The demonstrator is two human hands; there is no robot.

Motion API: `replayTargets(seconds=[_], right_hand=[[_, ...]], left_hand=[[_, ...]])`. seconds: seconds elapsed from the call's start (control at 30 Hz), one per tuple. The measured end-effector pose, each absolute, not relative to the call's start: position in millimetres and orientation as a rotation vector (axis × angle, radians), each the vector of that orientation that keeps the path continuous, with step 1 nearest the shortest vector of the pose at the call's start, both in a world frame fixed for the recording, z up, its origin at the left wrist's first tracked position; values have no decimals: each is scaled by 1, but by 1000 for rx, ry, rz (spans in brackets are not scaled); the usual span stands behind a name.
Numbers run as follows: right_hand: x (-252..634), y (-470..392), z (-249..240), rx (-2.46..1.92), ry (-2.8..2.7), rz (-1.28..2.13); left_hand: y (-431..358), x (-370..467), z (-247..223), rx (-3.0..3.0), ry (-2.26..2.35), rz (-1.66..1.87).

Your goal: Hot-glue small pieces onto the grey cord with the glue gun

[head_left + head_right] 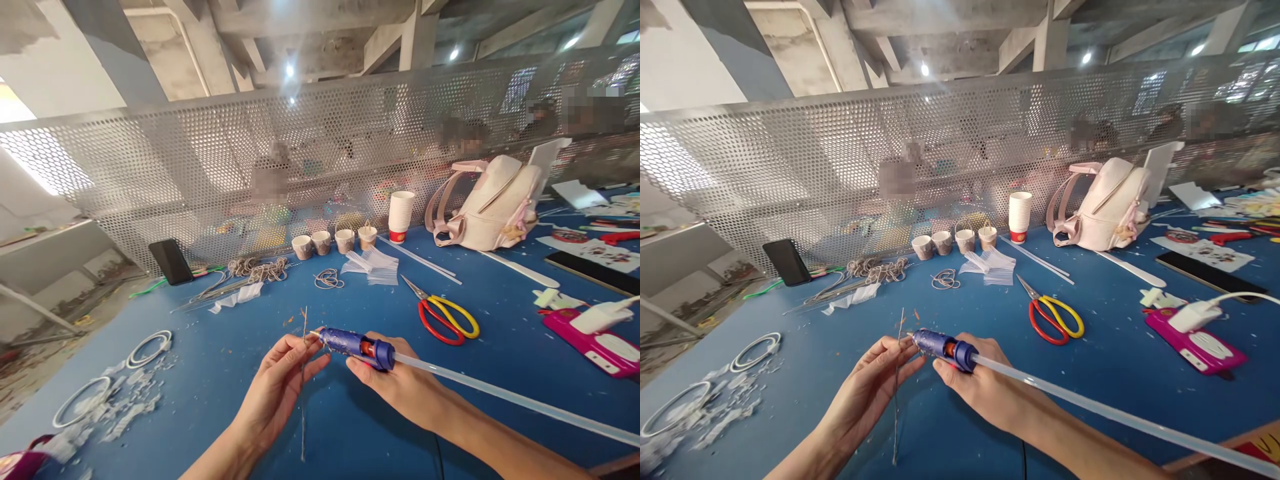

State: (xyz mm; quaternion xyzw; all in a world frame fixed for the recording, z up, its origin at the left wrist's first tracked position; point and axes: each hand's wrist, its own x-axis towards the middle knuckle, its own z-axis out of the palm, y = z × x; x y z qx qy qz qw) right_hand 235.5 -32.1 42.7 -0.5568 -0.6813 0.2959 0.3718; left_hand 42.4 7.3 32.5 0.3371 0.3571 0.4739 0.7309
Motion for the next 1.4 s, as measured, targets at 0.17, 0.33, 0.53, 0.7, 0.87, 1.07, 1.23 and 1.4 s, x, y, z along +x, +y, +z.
replayTargets(seconds=[0.17, 0.33, 0.53, 0.7, 0.87, 1.07, 1.23, 1.4], right_hand=[[234, -32, 44, -1360, -1752, 757], [236, -32, 43, -1392, -1760, 745], [235, -32, 47, -1388, -1750, 778], [238, -32, 40, -1450, -1754, 766], [236, -32, 45, -1399, -1753, 802], [237, -31, 43, -1420, -1760, 811], [236, -32, 44, -1422, -1758, 772], [236, -30, 44, -1411, -1752, 808]], left_hand=[[8, 42, 32, 738, 792, 1049], [7, 43, 34, 727, 813, 1057], [7, 44, 35, 728, 821, 1066], [8, 43, 36, 727, 821, 1053], [8, 42, 34, 742, 807, 1064], [8, 43, 36, 731, 817, 1049], [8, 42, 35, 743, 805, 1058], [8, 42, 34, 749, 789, 1047]])
